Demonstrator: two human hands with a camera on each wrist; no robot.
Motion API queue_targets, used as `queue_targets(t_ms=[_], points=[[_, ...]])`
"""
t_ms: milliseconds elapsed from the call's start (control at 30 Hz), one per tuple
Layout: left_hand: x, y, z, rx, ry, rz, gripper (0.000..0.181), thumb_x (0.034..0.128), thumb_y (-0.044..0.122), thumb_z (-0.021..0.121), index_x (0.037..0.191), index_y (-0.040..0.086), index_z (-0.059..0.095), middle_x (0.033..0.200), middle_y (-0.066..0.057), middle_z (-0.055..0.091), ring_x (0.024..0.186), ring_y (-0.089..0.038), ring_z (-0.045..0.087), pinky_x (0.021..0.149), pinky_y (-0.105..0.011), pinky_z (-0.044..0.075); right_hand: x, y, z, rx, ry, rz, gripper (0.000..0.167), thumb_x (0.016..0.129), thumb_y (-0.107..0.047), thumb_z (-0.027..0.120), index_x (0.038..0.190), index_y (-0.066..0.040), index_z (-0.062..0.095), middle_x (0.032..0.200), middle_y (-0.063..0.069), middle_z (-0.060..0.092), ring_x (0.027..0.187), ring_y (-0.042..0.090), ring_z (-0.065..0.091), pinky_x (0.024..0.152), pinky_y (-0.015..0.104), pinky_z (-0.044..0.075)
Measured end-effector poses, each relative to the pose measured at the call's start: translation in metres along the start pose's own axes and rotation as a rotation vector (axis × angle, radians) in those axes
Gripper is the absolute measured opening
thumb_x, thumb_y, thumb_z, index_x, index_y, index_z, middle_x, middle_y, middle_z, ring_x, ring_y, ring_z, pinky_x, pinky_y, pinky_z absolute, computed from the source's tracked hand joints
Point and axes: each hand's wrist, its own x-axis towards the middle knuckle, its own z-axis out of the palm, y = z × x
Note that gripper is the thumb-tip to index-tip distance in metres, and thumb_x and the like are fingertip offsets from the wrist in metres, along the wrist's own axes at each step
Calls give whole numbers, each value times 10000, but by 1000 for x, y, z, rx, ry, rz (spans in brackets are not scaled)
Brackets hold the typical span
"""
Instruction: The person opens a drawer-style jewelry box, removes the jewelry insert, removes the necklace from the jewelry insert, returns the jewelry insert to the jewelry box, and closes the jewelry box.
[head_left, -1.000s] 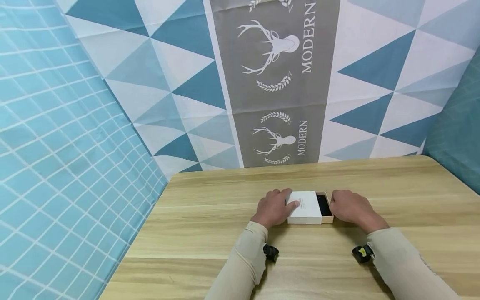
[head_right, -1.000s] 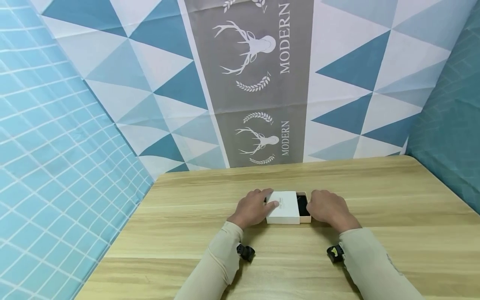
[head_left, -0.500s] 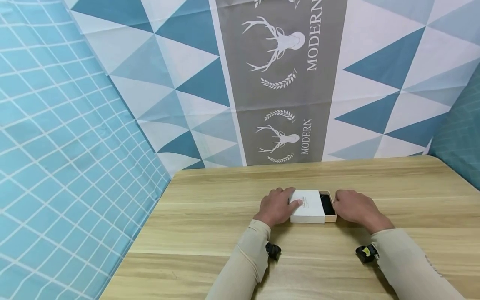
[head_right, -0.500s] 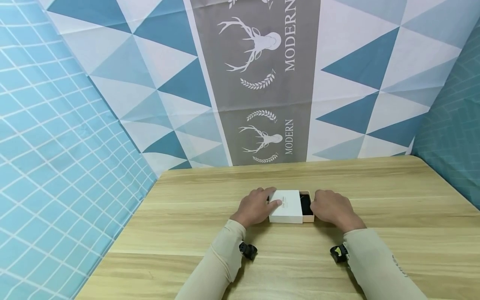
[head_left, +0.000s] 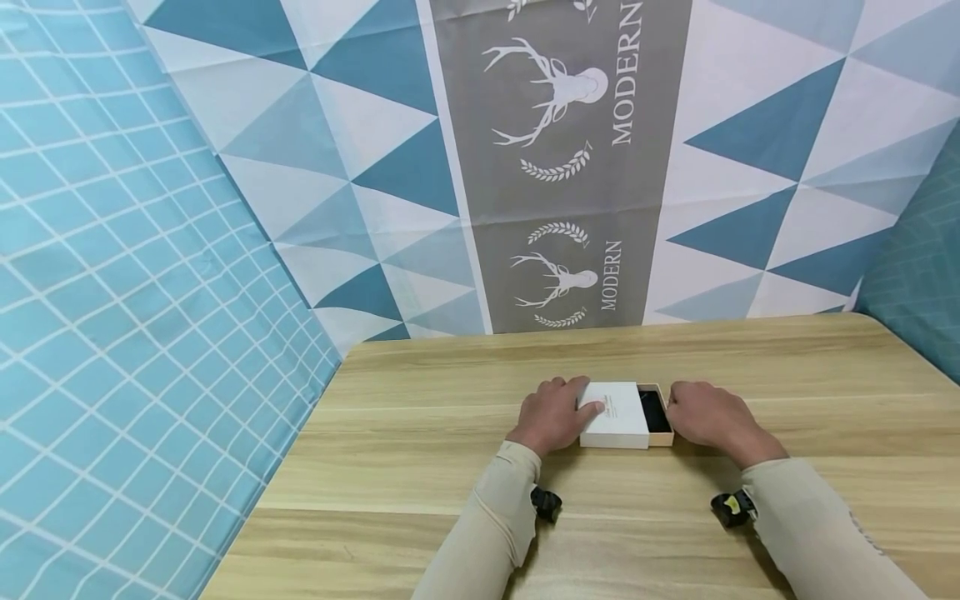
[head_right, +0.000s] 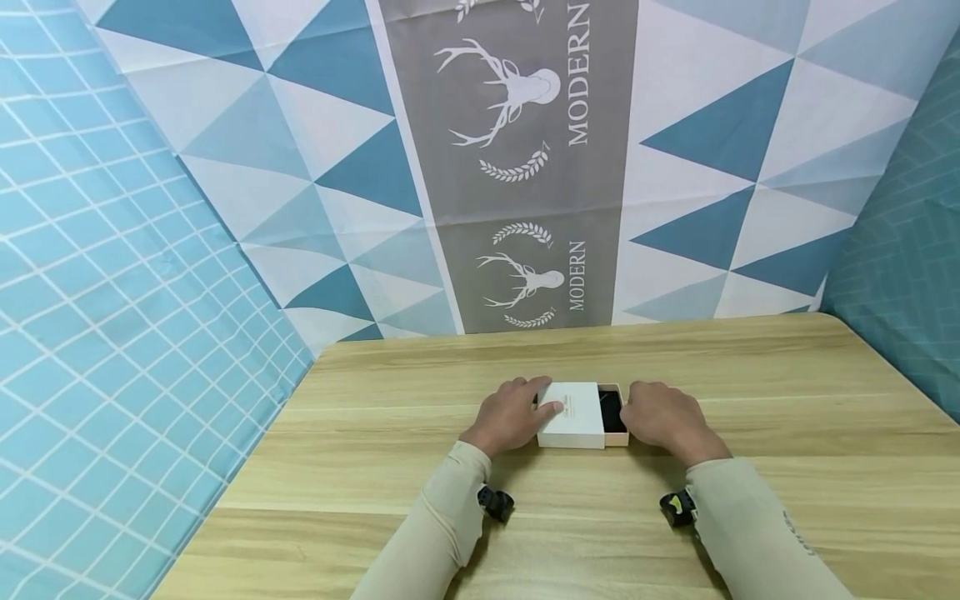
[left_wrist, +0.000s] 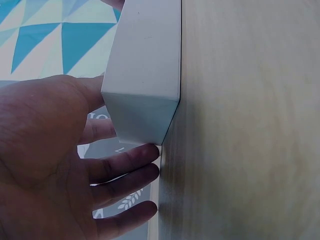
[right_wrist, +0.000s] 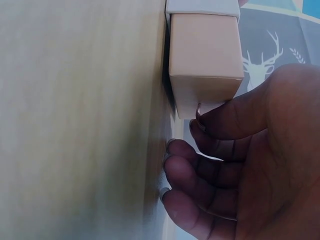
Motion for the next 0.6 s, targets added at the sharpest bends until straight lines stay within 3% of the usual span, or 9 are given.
queue_targets(t_ms=[600], points=[[1,0,1,13,-1,0,546,1023,548,471,1487,261,502,1314,-35,619,1164,-221,573,925,-419,483,1,4,1,10,-3,7,230,953,-116,395,867,-42,595,687,59,470,577,204,438,518,343,342]])
